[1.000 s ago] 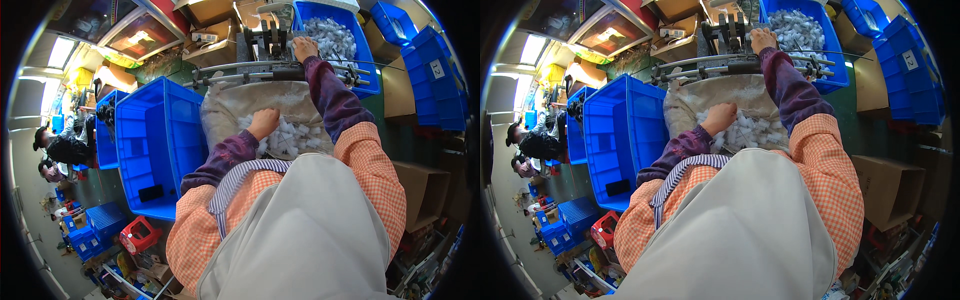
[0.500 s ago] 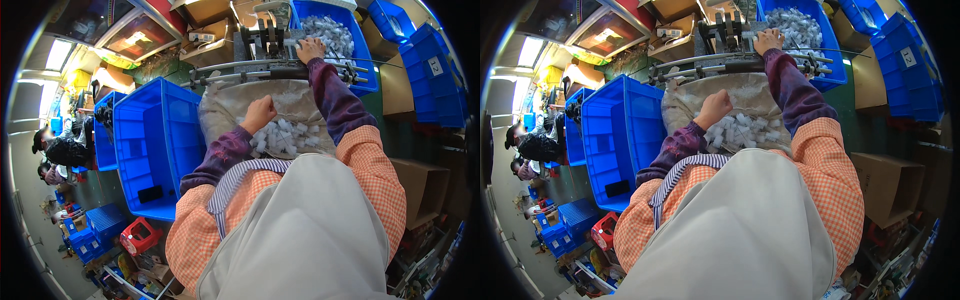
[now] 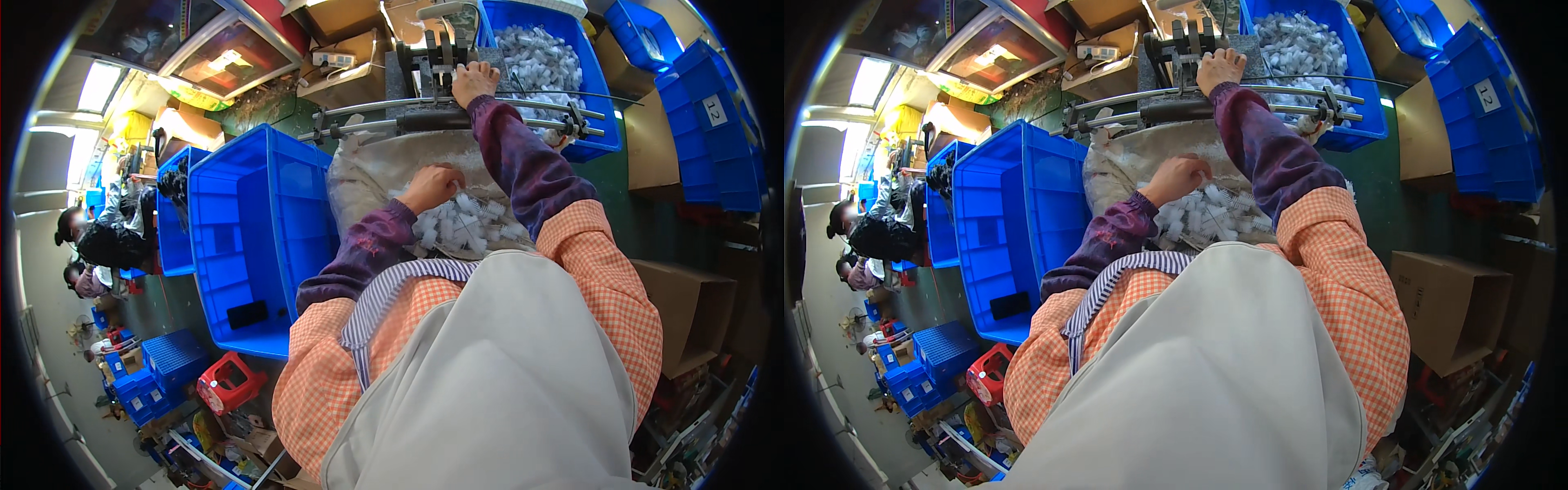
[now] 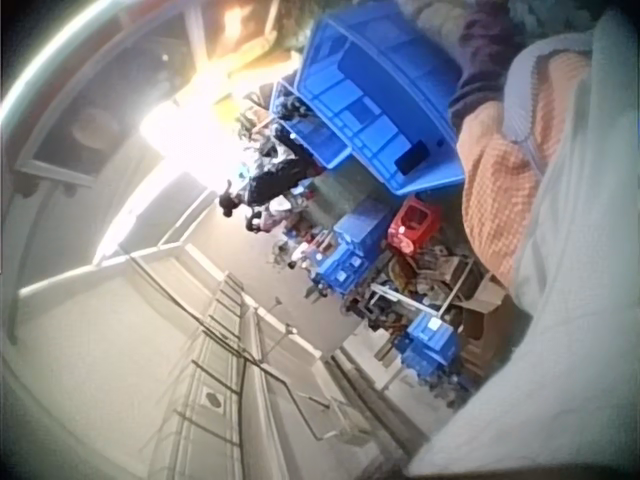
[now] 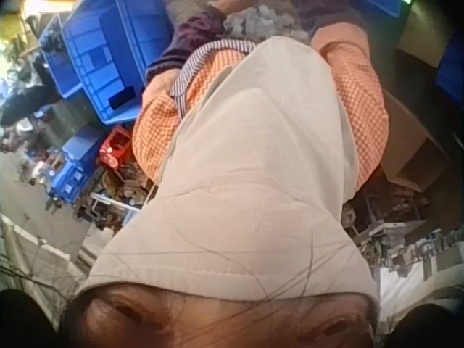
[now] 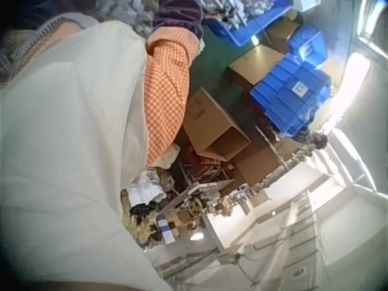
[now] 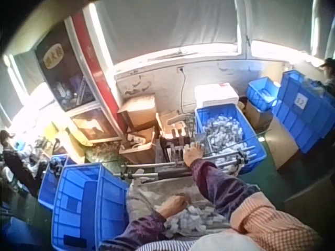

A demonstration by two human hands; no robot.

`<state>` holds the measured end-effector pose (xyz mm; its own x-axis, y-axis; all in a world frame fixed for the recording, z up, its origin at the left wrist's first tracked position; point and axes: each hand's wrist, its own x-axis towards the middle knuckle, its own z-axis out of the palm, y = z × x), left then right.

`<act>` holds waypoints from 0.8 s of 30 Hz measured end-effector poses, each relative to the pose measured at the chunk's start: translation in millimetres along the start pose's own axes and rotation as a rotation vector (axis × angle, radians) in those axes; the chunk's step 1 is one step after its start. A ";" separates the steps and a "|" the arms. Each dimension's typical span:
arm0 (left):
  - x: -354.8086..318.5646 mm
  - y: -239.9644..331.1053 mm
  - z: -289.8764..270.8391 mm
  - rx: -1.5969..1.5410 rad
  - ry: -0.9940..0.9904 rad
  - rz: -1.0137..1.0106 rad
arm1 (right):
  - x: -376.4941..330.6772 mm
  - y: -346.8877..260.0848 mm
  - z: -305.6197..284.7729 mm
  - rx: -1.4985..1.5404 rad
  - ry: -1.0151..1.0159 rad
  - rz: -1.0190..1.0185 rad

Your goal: The person repeatedly picks up small white cotton-like pieces from a cloth on a table and places them into a blue bin. The person handles the pieces one at a time throughout the clip.

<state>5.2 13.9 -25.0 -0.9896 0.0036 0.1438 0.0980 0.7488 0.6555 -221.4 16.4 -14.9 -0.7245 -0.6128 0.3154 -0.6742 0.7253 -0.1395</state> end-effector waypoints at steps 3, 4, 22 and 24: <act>-0.2 7.8 -9.4 0.081 0.019 -0.135 | -2.2 12.3 -4.8 -0.013 -0.027 0.000; 0.6 10.3 -13.5 0.072 0.040 -0.140 | -3.4 19.0 -5.6 -0.022 -0.027 -0.003; 17.4 41.1 -53.5 -0.478 0.297 -0.230 | 30.7 107.4 -54.8 -0.264 -0.183 0.064; 22.0 35.5 -46.6 -0.620 0.301 -0.254 | 29.9 132.0 -61.2 -0.245 -0.084 0.287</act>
<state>-8.2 9.7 36.0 -0.9266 -0.3693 0.0703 -0.0010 0.1896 0.9819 -323.3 113.0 33.6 -0.8950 -0.3900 0.2166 -0.3951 0.9184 0.0211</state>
